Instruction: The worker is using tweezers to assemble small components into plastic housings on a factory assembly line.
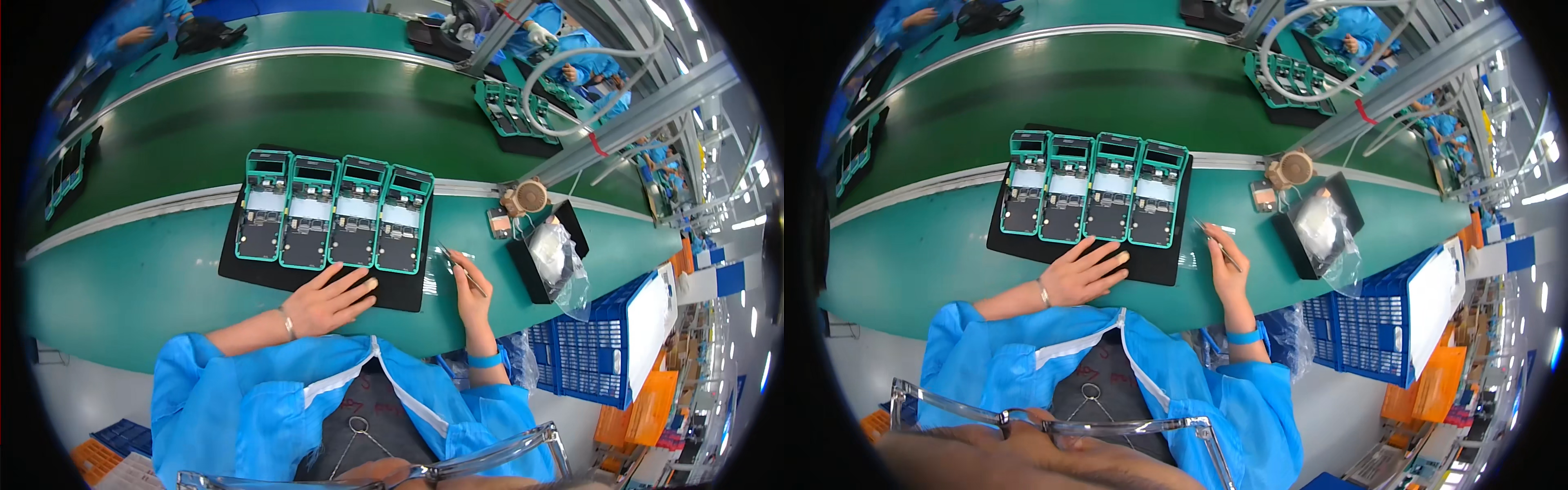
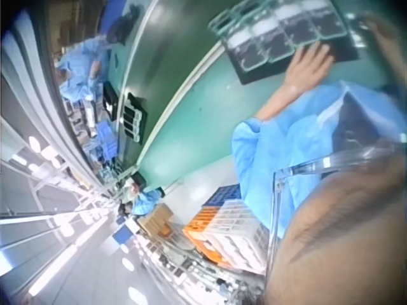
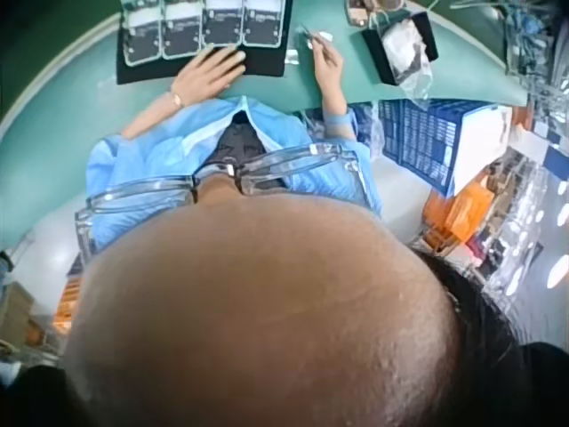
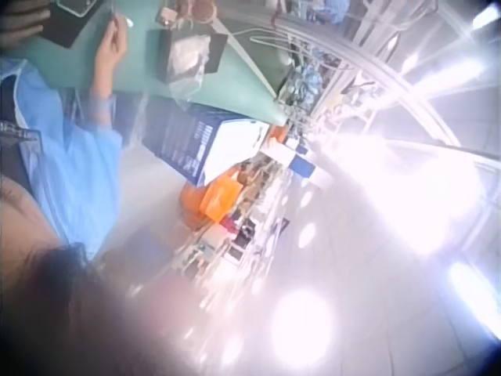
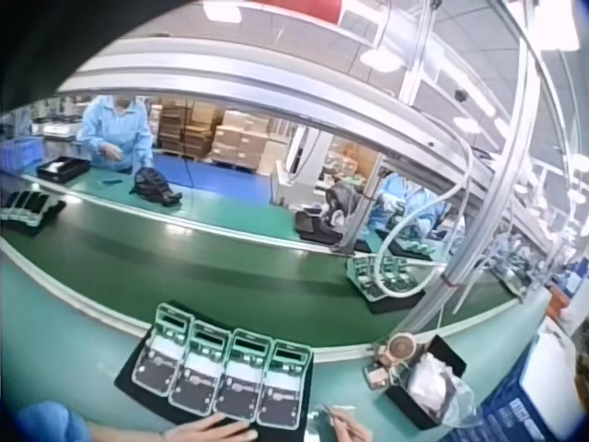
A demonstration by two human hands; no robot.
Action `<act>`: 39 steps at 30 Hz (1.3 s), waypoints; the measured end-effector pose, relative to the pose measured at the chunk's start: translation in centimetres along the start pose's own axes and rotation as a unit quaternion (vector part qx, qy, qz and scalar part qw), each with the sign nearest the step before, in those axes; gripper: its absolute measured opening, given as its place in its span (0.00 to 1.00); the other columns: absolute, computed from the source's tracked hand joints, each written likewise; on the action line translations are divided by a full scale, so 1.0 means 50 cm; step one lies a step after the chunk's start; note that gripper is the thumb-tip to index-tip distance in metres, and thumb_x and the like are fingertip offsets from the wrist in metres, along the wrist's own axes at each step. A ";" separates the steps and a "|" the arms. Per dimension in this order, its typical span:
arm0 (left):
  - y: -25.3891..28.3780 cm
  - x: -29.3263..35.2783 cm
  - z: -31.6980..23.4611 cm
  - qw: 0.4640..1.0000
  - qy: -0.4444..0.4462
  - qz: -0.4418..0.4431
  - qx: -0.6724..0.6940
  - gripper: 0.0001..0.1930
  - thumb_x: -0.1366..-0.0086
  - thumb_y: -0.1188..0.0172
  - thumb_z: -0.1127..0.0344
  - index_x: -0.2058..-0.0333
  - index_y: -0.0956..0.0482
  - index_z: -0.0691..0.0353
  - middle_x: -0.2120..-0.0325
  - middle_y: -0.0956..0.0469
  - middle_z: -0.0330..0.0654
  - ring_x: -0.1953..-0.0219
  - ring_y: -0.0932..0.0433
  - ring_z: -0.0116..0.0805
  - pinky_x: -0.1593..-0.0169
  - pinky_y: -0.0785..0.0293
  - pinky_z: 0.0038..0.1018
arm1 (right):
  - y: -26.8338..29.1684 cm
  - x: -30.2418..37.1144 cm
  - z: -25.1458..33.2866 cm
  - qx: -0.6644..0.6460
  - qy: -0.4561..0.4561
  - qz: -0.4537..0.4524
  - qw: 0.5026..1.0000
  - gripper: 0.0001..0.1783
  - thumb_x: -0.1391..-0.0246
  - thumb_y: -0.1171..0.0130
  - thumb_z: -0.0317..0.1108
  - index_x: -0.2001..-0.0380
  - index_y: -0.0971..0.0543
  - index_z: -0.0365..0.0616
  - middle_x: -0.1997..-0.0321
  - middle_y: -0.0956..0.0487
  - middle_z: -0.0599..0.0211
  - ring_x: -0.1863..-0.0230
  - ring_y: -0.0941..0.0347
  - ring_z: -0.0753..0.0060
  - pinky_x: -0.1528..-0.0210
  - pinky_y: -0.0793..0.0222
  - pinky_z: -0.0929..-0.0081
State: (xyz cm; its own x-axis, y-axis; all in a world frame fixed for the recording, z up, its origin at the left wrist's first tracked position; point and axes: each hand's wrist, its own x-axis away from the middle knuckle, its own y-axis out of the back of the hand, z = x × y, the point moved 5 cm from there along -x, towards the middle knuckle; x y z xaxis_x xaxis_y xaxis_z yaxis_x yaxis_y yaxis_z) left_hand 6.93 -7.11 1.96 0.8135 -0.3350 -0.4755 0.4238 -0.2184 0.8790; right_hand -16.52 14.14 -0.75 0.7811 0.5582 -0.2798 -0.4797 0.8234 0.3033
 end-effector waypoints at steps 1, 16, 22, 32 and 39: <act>0.000 -0.009 0.007 1.000 0.012 0.021 -0.002 0.33 0.44 0.28 0.56 0.38 0.23 0.52 0.31 0.31 0.45 0.28 0.35 0.48 0.27 0.40 0.54 | -0.001 0.000 -0.001 -0.004 0.002 0.007 1.000 0.12 0.32 0.43 0.22 0.49 0.17 0.33 0.44 0.16 0.55 0.37 0.23 0.62 0.34 0.30 0.68; -0.013 -0.049 0.254 0.990 0.099 0.077 -0.071 0.31 0.42 0.29 0.52 0.39 0.23 0.43 0.29 0.36 0.44 0.26 0.39 0.50 0.27 0.41 0.53 | 0.018 0.012 -0.024 -0.008 -0.033 0.041 0.999 0.14 0.30 0.43 0.27 0.45 0.17 0.36 0.42 0.16 0.60 0.39 0.23 0.70 0.35 0.30 0.71; -0.038 -0.020 0.604 0.951 0.220 0.072 -0.207 0.28 0.37 0.32 0.59 0.37 0.24 0.43 0.25 0.46 0.43 0.23 0.48 0.49 0.25 0.48 0.54 | 0.046 0.026 -0.004 0.012 0.002 0.051 0.999 0.14 0.30 0.42 0.27 0.46 0.17 0.38 0.41 0.17 0.60 0.38 0.23 0.66 0.37 0.28 0.71; -0.342 -0.299 0.716 0.735 0.439 -0.131 0.500 0.20 0.25 0.41 0.60 0.39 0.23 0.62 0.55 0.17 0.45 0.61 0.14 0.36 0.58 0.16 0.29 | 0.060 0.043 -0.005 -0.008 0.085 0.118 0.989 0.12 0.34 0.40 0.25 0.49 0.15 0.38 0.42 0.16 0.56 0.38 0.22 0.55 0.35 0.26 0.62; -0.492 -0.560 0.642 0.510 0.503 -0.117 0.687 0.30 0.26 0.40 0.61 0.35 0.37 0.74 0.40 0.28 0.64 0.47 0.18 0.63 0.44 0.18 0.45 | 0.121 0.057 -0.017 -0.054 0.045 0.100 0.993 0.11 0.34 0.39 0.25 0.51 0.15 0.36 0.45 0.15 0.56 0.41 0.20 0.57 0.38 0.24 0.62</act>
State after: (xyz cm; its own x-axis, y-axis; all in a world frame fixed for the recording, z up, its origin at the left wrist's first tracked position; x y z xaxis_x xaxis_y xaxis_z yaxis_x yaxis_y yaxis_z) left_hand -39.06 -21.77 -7.51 0.8903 0.3375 0.3056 0.4393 -0.8130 -0.3821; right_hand -17.53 20.83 -0.49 0.6303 0.7139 -0.3052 -0.6649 0.6993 0.2626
